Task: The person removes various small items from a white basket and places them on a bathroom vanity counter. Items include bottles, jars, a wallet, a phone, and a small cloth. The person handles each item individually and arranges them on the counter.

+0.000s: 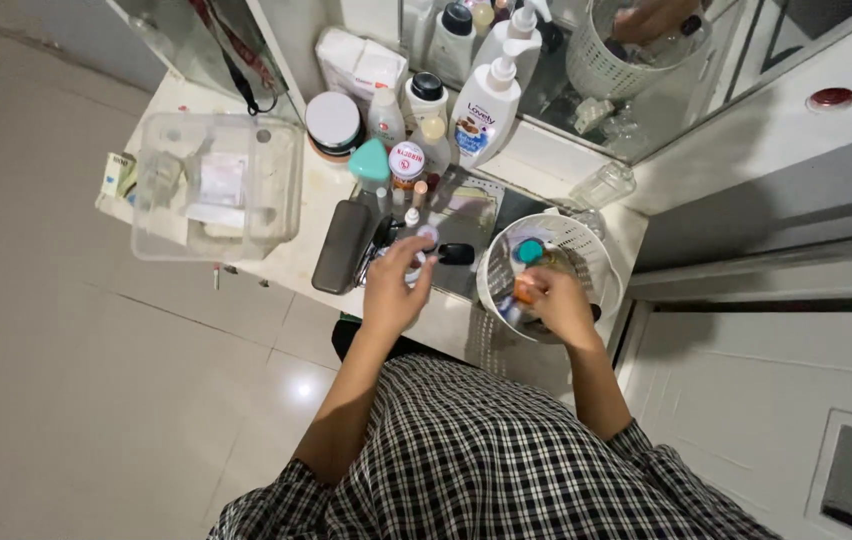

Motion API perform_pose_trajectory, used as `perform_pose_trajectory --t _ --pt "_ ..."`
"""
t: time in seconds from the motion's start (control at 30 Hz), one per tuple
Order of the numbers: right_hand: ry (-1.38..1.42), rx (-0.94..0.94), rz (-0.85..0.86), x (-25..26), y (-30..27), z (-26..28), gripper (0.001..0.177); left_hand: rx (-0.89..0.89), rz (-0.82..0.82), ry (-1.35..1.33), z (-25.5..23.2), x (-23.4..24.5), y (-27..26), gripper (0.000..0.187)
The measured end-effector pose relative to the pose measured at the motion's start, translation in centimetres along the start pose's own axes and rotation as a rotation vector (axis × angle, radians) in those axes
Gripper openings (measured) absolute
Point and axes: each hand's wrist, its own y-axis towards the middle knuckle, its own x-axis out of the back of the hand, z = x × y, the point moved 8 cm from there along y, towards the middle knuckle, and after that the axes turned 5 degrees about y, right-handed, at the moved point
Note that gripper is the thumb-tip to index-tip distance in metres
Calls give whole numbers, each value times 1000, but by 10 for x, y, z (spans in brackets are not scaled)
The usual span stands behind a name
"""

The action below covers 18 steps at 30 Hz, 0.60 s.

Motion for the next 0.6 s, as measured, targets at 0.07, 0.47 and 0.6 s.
perform_pose_trajectory --t 0.07,0.47,0.6 --pt "79 82 -84 14 -8 3 26 -1 -12 -39 -9 -5 -6 22" --pt "1200 -25 -5 35 -34 57 45 437 221 -673 -25 -78 -38 41" --pt "1119 80 96 27 -40 78 56 516 79 -736 -13 -67 -39 39"
